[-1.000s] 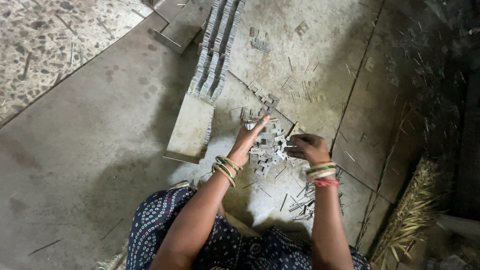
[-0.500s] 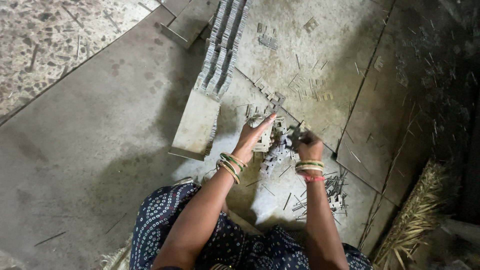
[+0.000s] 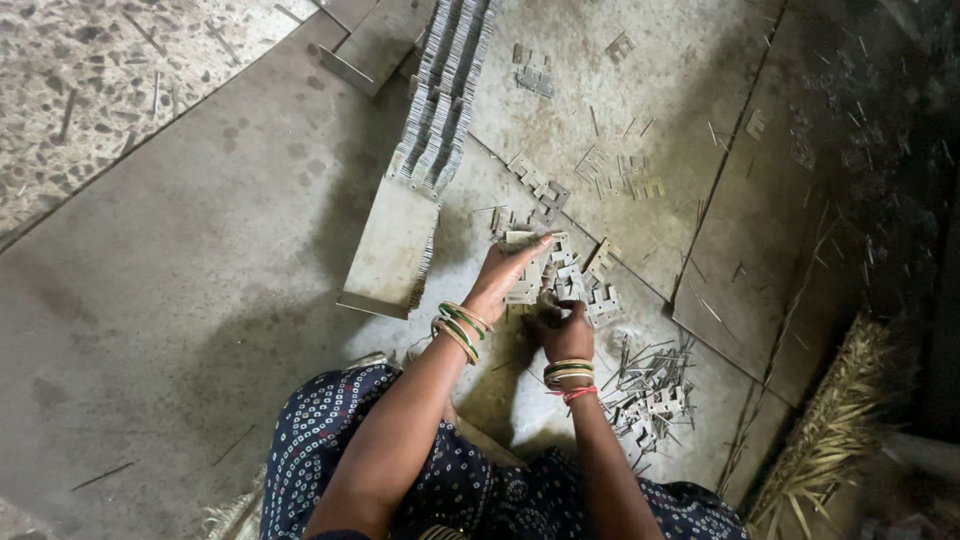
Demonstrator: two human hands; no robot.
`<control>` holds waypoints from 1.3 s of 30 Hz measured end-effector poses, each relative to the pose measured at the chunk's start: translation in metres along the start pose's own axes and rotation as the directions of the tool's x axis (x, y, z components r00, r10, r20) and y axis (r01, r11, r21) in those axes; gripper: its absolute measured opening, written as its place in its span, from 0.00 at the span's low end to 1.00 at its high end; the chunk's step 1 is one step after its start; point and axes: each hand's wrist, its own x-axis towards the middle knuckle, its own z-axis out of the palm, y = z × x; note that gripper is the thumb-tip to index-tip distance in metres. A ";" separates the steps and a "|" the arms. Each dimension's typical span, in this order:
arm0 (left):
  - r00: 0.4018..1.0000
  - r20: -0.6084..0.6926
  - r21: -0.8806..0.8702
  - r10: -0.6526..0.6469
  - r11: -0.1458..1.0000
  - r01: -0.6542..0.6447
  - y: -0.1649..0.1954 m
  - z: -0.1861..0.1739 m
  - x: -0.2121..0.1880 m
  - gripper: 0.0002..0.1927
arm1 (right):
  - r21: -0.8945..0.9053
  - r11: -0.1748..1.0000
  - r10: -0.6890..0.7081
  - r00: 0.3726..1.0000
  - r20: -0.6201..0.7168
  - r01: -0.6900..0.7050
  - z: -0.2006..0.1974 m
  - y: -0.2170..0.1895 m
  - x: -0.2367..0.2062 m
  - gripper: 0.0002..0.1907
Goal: The person sits on the floor and repeatedly picks up small metal pieces, inserts them into a metal tray, and stacks the assembled units. The person handles the pieces by hand and places the finished stacks into the tray.
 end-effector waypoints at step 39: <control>0.953 0.063 0.117 -0.296 0.950 0.288 -0.025 -0.015 0.014 0.28 | 0.926 0.226 0.029 0.952 0.305 -0.303 -0.079 -0.044 0.052 0.15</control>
